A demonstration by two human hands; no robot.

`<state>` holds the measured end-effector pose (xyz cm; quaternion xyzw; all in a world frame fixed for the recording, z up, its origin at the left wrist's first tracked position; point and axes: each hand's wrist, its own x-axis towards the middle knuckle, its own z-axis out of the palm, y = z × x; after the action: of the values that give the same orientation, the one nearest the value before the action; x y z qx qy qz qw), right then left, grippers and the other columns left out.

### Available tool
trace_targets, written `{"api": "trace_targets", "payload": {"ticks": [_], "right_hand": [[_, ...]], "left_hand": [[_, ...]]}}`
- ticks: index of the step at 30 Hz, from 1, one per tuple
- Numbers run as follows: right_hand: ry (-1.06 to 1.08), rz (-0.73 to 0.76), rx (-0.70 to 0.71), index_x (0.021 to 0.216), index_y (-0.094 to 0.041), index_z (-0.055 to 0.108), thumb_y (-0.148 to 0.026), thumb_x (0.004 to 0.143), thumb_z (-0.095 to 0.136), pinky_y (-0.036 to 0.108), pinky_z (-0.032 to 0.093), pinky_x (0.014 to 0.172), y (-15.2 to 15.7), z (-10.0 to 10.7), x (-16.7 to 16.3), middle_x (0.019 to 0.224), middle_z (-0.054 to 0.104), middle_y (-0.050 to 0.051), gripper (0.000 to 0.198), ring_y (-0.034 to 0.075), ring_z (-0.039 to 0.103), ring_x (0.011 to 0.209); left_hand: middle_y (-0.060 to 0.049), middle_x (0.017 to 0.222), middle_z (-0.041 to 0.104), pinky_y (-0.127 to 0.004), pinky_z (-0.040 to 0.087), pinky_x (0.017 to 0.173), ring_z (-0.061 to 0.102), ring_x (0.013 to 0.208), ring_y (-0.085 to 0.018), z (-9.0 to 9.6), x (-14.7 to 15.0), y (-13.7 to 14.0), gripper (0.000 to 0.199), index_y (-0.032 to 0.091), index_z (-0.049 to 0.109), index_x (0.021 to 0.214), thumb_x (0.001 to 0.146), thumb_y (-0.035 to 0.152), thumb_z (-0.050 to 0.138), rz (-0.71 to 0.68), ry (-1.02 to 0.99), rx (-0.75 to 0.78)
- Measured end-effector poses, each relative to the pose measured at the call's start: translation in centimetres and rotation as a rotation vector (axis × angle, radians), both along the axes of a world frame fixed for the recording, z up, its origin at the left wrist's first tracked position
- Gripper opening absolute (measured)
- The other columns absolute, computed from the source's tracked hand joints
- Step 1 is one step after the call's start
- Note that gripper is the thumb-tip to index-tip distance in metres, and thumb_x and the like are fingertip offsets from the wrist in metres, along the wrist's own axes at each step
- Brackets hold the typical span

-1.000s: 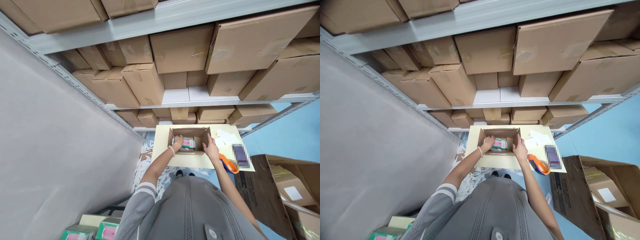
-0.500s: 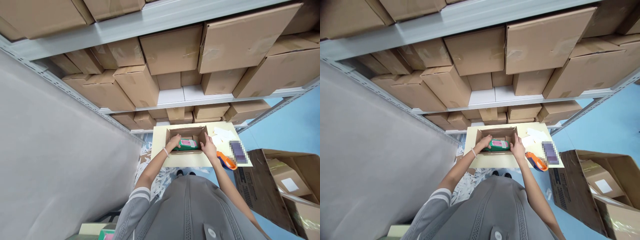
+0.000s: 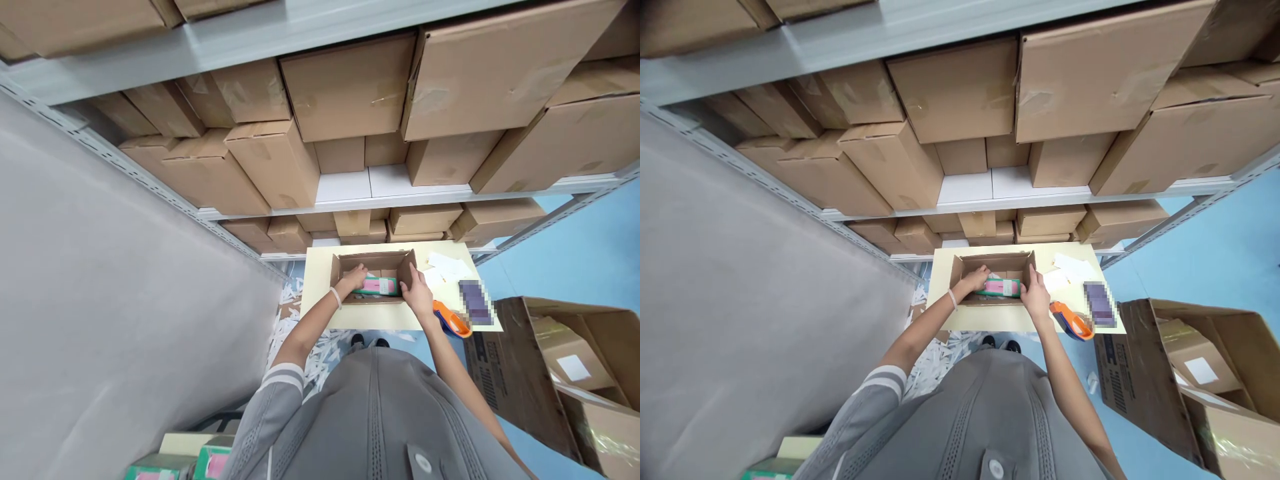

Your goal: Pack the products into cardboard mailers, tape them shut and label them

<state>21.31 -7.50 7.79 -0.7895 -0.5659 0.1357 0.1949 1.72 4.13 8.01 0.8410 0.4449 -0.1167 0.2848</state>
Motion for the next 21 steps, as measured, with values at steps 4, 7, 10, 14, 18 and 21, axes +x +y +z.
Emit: {"api": "trace_targets", "payload": {"ticks": [4,7,10,14,18,21], "right_hand": [[0.009,-0.001,0.007,0.155,-0.023,0.024,-0.030,0.091,0.046,0.040,0.055,0.077,-0.1,-0.2,0.0,0.141,0.050,0.014,0.068,0.032,0.060,0.113],[0.002,0.006,0.009,0.155,-0.024,0.024,-0.030,0.091,0.047,0.040,0.054,0.077,-0.1,-0.3,0.1,0.140,0.051,0.014,0.068,0.031,0.060,0.112],[-0.002,0.019,0.013,0.155,-0.023,0.025,-0.029,0.091,0.047,0.040,0.054,0.077,0.1,-0.5,0.2,0.140,0.051,0.014,0.068,0.031,0.061,0.111],[-0.010,0.026,0.021,0.155,-0.023,0.025,-0.029,0.090,0.047,0.041,0.055,0.078,0.2,-0.8,0.3,0.139,0.051,0.015,0.069,0.032,0.061,0.111],[-0.033,0.038,0.025,0.156,-0.024,0.024,-0.030,0.090,0.048,0.041,0.055,0.079,0.1,-1.0,0.4,0.138,0.052,0.015,0.070,0.032,0.061,0.112],[-0.034,0.045,0.022,0.156,-0.024,0.024,-0.030,0.091,0.047,0.041,0.055,0.079,-0.2,-1.1,0.5,0.139,0.051,0.014,0.070,0.032,0.061,0.111]], "left_hand": [[-0.008,0.134,0.053,-0.032,0.048,0.101,0.059,0.119,-0.021,2.7,-1.8,-0.7,0.032,0.019,0.056,0.121,0.090,0.016,0.054,-0.020,-0.096,0.070],[-0.006,0.136,0.054,-0.032,0.047,0.105,0.057,0.123,-0.018,4.8,-4.3,-1.9,0.030,0.021,0.058,0.121,0.095,0.016,0.045,0.066,-0.315,0.253],[-0.006,0.134,0.058,-0.041,0.035,0.117,0.053,0.129,-0.019,5.9,-6.9,-3.1,0.030,0.021,0.060,0.118,0.095,0.014,0.042,0.157,-0.303,0.410],[-0.007,0.150,0.047,-0.059,0.008,0.123,0.029,0.148,-0.026,5.8,-8.7,-4.5,0.032,0.023,0.058,0.125,0.095,0.019,0.047,0.195,-0.156,0.521],[-0.009,0.161,0.031,-0.068,0.000,0.119,0.013,0.153,-0.030,4.9,-8.7,-5.5,0.053,0.025,0.042,0.145,0.094,0.032,0.054,0.230,-0.063,0.487],[-0.010,0.162,0.026,-0.069,-0.002,0.118,0.010,0.153,-0.030,4.5,-8.1,-5.7,0.069,0.025,0.027,0.154,0.093,0.038,0.057,0.230,-0.030,0.429]]}}
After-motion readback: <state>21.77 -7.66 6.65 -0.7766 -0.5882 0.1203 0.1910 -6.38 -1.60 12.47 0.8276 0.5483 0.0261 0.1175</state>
